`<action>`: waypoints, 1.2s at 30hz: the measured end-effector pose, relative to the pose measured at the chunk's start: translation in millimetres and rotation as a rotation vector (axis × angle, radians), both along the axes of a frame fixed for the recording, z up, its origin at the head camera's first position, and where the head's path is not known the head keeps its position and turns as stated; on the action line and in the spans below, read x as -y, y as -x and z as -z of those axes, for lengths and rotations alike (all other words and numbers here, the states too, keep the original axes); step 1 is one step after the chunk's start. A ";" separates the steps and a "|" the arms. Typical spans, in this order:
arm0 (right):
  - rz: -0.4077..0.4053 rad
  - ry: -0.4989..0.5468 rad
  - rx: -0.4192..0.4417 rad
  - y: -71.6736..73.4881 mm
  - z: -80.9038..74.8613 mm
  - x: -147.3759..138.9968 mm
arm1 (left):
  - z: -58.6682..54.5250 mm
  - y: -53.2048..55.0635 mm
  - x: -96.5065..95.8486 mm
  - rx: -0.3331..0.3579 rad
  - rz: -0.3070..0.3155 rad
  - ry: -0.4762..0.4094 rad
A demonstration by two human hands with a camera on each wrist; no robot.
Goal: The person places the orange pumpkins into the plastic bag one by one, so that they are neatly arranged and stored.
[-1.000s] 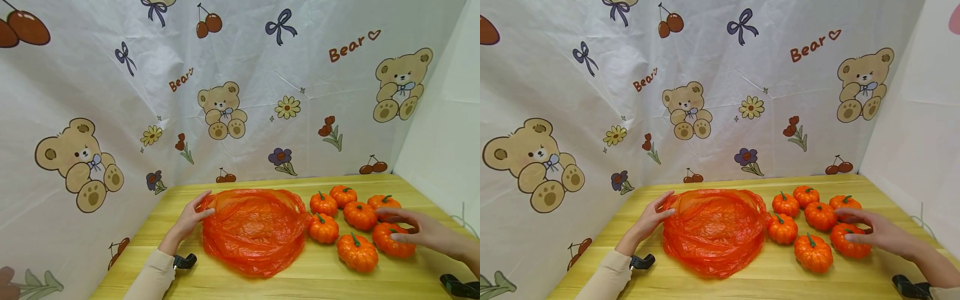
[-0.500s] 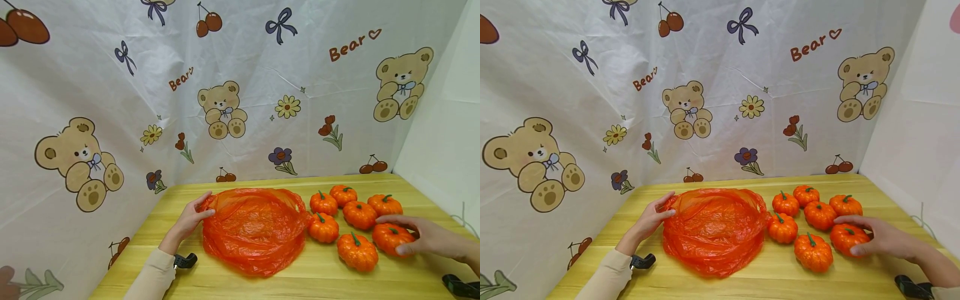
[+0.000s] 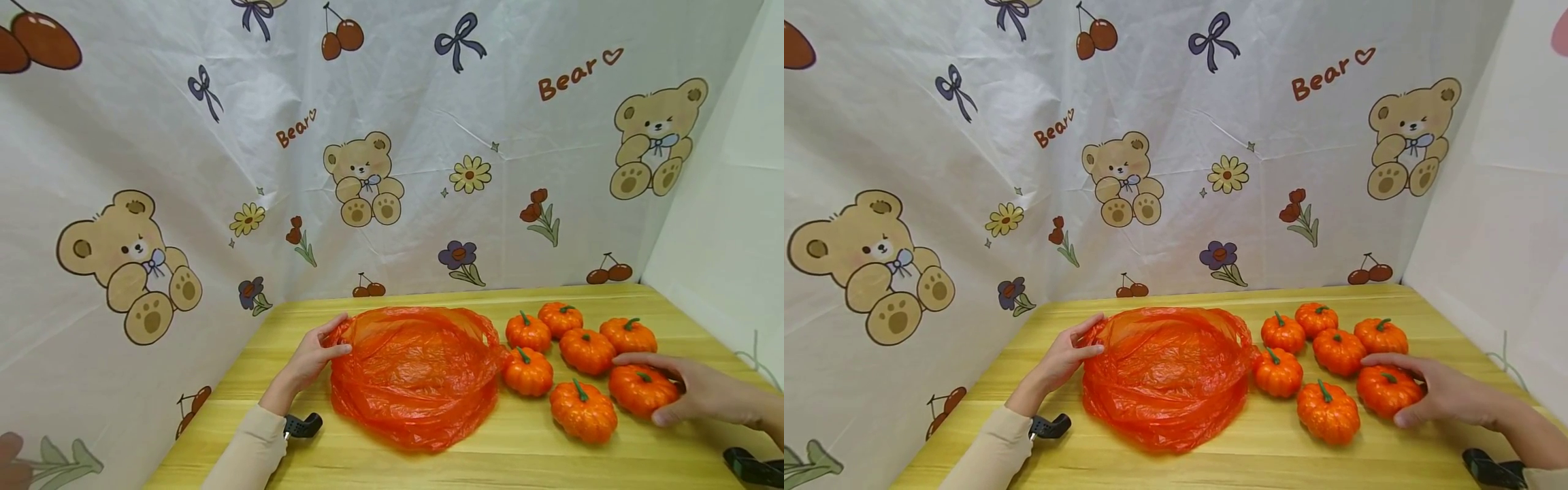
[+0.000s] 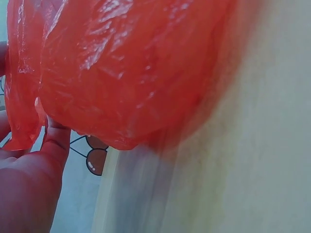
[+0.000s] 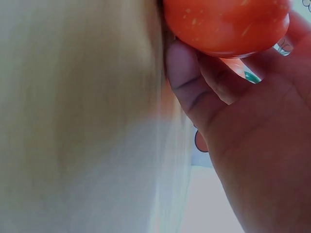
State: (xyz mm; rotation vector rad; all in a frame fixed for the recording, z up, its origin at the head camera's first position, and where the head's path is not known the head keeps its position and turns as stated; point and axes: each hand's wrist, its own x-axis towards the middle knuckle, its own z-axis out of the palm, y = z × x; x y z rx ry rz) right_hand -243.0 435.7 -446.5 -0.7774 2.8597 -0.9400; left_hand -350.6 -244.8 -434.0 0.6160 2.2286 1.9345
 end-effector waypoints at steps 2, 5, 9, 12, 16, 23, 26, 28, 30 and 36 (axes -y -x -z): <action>0.004 -0.012 -0.012 -0.2 -2.9 -0.1 | -0.6 -0.1 0.7 0.008 0.018 -0.009; 0.026 -0.024 -0.048 -0.3 -9.2 0.3 | -1.5 0.5 1.9 0.025 0.043 -0.027; 0.064 -0.023 -0.087 -0.9 -18.1 1.1 | -2.8 1.1 3.3 0.041 0.066 -0.032; 0.084 -0.034 -0.103 -0.7 -25.1 2.1 | -2.9 1.1 4.5 0.047 0.084 -0.030; 0.058 -0.027 -0.092 2.8 -36.4 4.8 | -3.2 0.7 5.7 0.052 0.108 -0.037; -0.066 0.067 -0.005 9.0 -62.7 22.2 | -4.9 -0.1 5.4 0.066 0.103 -0.035; -0.114 0.095 0.019 12.0 -72.6 32.8 | -4.2 0.0 5.2 0.074 0.103 -0.040; -0.134 0.112 0.021 14.9 -78.7 40.8 | -3.9 -0.1 5.1 0.075 0.112 -0.046; -0.141 0.123 0.026 18.1 -84.2 49.6 | -3.4 0.0 4.9 0.072 0.118 -0.051; -0.125 0.079 -0.005 27.1 -98.5 73.9 | -3.7 -1.4 3.8 0.070 0.106 -0.047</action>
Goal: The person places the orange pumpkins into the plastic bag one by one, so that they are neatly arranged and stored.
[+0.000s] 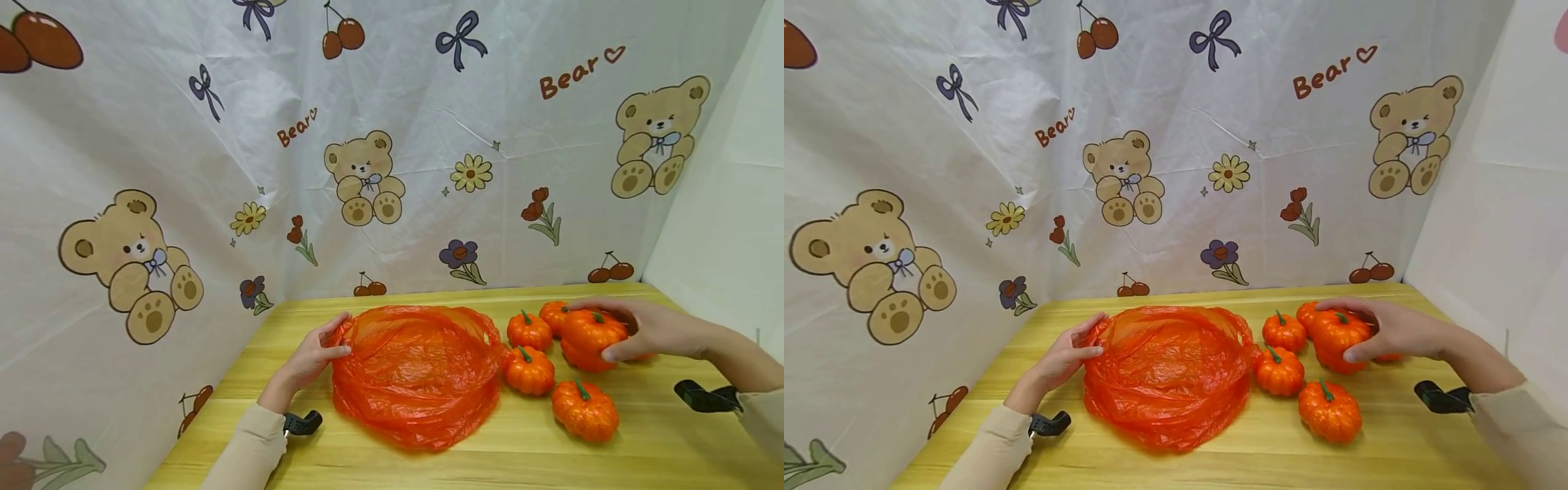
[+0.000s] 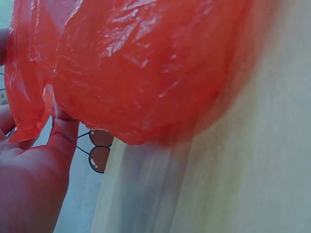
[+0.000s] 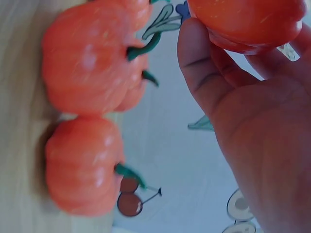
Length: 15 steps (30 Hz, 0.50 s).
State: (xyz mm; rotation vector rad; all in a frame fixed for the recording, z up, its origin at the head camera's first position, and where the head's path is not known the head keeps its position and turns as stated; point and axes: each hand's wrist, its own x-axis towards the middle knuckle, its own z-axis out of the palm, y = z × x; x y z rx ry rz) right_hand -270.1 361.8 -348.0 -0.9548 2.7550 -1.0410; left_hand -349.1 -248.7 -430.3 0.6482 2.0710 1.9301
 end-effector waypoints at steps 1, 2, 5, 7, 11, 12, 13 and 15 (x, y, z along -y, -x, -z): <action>0.002 -0.011 -0.003 1.2 -1.9 3.7 | -0.3 -0.5 -0.6 0.003 -0.007 0.002; 0.001 -0.020 0.002 2.7 -3.7 7.4 | -0.2 -0.3 -1.0 0.003 -0.011 0.003; -0.015 -0.023 0.018 8.6 -9.1 17.4 | -0.8 -0.4 -2.0 0.011 -0.027 0.004; -0.027 -0.016 0.031 13.2 -12.5 23.4 | -0.7 -0.1 -2.2 0.012 -0.031 0.003; -0.054 0.019 0.096 23.1 -17.5 35.1 | -0.5 0.3 -2.6 0.006 -0.019 0.003; -0.059 0.026 0.119 25.6 -18.4 38.2 | -0.3 0.3 -2.6 0.004 -0.015 0.002; -0.062 0.033 0.143 27.9 -19.2 41.4 | 0.0 0.5 -2.6 0.000 -0.010 0.005; -0.075 0.046 0.175 32.5 -20.4 47.7 | 0.4 0.5 -2.7 -0.001 -0.004 0.004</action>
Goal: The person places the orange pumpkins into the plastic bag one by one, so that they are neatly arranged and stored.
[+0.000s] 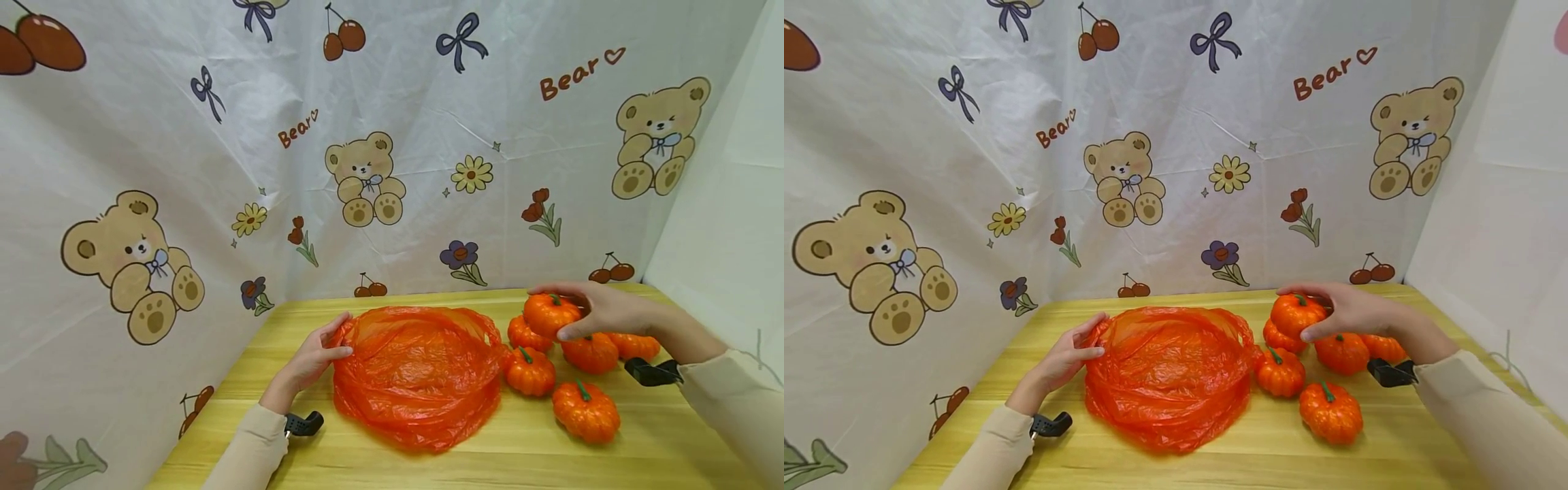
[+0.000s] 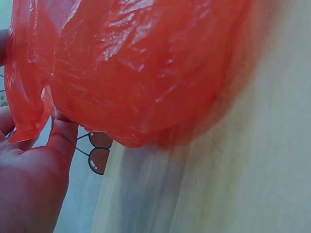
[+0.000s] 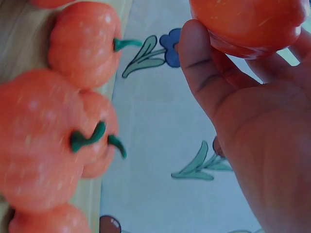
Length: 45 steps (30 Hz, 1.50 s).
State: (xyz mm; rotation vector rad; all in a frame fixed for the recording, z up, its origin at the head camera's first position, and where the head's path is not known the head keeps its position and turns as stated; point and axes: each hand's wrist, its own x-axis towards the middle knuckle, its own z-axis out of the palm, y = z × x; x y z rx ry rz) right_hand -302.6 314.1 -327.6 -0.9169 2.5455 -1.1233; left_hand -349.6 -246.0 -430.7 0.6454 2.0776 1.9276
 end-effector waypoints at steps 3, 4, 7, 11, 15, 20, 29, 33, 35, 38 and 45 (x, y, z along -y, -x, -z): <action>-0.020 0.008 0.014 6.0 -0.9 9.6 | 0.8 -0.1 -0.1 0.001 -0.001 0.003; -0.028 0.018 0.022 7.9 -1.2 12.8 | 1.0 -0.2 -0.3 0.002 -0.004 0.004; -0.055 0.040 0.035 13.1 -2.5 22.3 | 0.6 -1.2 -0.9 0.001 -0.011 0.006; -0.067 0.047 0.043 19.6 -5.2 34.1 | -1.0 -2.5 -1.5 0.002 -0.016 0.000; -0.059 0.022 0.039 25.5 -8.6 44.6 | -1.0 -2.2 -1.4 0.011 -0.017 -0.006; -0.062 0.017 0.057 32.3 -12.5 54.4 | 0.5 -0.5 -1.8 0.004 -0.004 0.002; -0.077 0.034 0.106 45.4 -21.8 76.2 | 0.4 0.2 -1.5 -0.008 0.019 -0.037; -0.068 0.015 0.087 52.2 -22.7 88.4 | -0.4 -0.6 -1.1 -0.007 0.021 -0.038; -0.065 0.014 0.095 55.2 -22.2 94.9 | -0.6 -1.0 -1.0 -0.006 0.023 -0.039; -0.065 0.022 0.124 59.2 -21.8 105.3 | -0.7 -1.0 -1.0 -0.008 0.025 -0.034; -0.104 0.046 0.141 71.5 -18.1 130.3 | -0.1 0.0 0.1 -0.016 0.028 -0.047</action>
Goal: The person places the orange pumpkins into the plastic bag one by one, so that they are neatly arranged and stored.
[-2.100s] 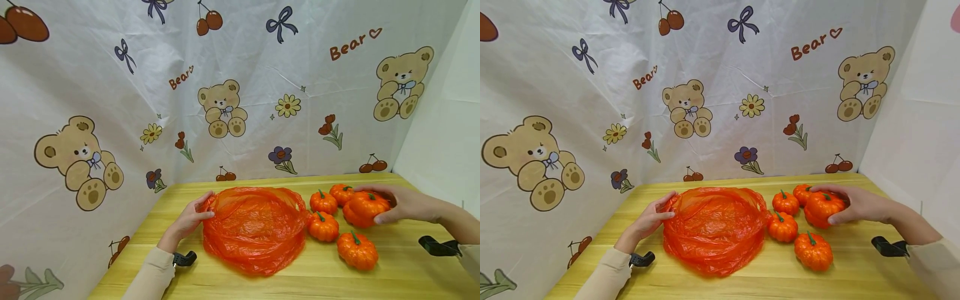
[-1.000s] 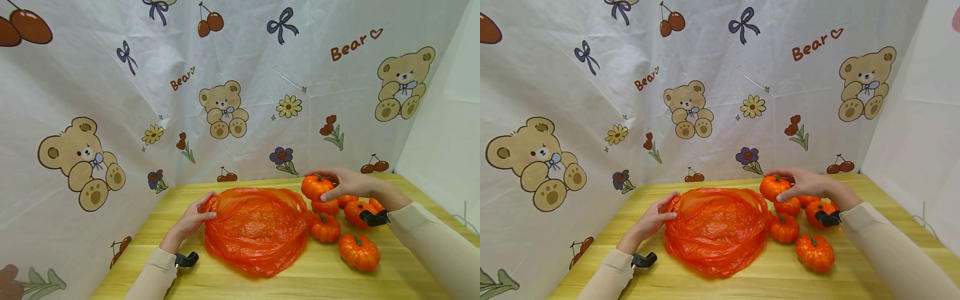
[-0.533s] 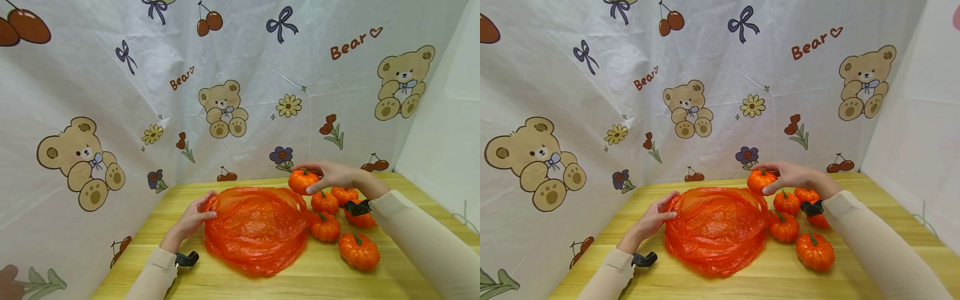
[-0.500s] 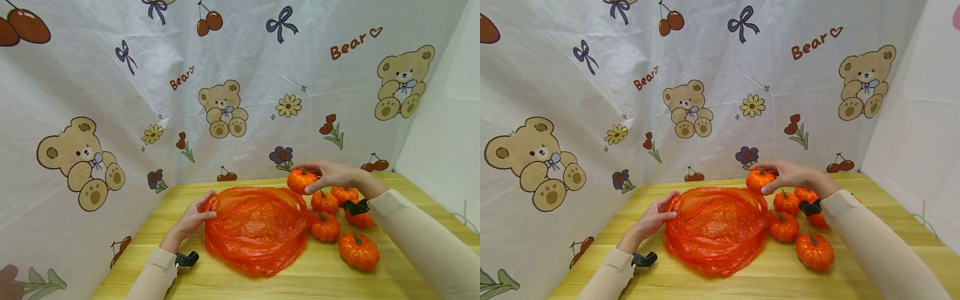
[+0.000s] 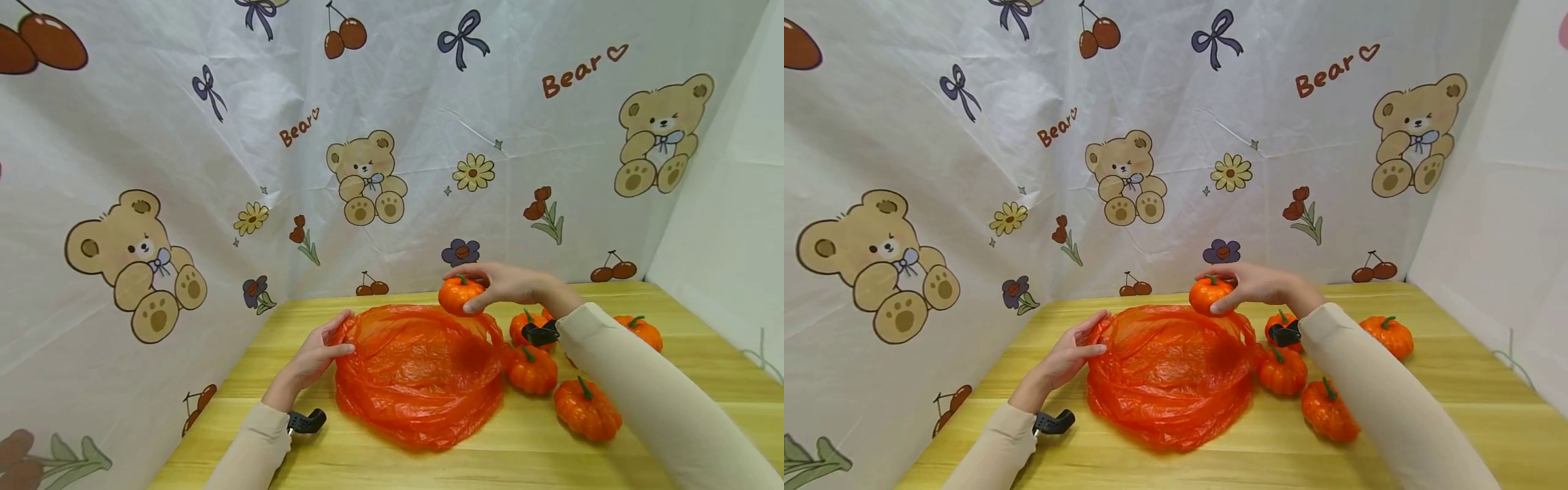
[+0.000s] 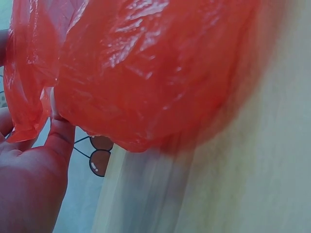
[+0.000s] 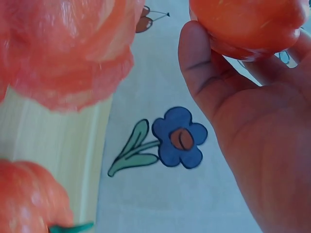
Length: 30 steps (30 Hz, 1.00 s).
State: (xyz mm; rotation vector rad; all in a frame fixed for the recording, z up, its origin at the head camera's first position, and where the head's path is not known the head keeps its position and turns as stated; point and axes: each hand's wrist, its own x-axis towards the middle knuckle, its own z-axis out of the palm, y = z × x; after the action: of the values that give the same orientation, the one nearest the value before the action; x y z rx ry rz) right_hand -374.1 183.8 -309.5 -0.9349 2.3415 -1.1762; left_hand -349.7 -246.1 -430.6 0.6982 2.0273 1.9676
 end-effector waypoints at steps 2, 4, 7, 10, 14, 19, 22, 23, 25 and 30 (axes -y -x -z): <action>-0.004 0.007 0.020 2.9 1.9 6.8 | 0.0 0.6 -0.1 0.001 0.004 -0.004; -0.011 0.012 0.036 4.8 3.4 13.9 | 0.0 0.6 0.0 0.003 0.006 0.000; -0.014 0.005 0.035 6.1 4.4 24.3 | -0.1 0.4 0.3 0.008 0.000 0.007; -0.008 0.006 0.025 7.3 5.4 34.8 | -0.4 0.6 0.0 0.006 -0.003 0.009; -0.010 0.005 0.018 10.3 8.5 50.0 | -0.1 1.5 -0.2 0.010 0.003 0.008; 0.016 -0.020 0.007 11.7 13.8 68.9 | 0.0 0.7 -1.0 0.024 0.002 0.002; 0.030 -0.010 0.021 11.5 18.4 79.4 | -0.2 -0.4 -2.1 0.024 -0.003 -0.001; 0.031 -0.002 0.028 11.7 20.2 82.6 | -0.3 -1.1 -2.6 0.025 -0.004 -0.001; 0.037 0.009 0.036 12.8 24.0 89.0 | -0.2 -2.1 -3.5 0.029 -0.007 0.000; 0.064 0.020 0.039 15.5 30.4 104.9 | 2.2 -1.8 -3.0 0.037 -0.010 -0.011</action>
State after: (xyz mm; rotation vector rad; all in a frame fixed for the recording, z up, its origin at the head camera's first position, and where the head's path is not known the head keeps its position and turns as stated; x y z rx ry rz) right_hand -389.6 78.9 -339.9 -0.8420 2.3490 -1.2333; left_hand -347.9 -243.1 -432.8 0.6507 2.0043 1.9839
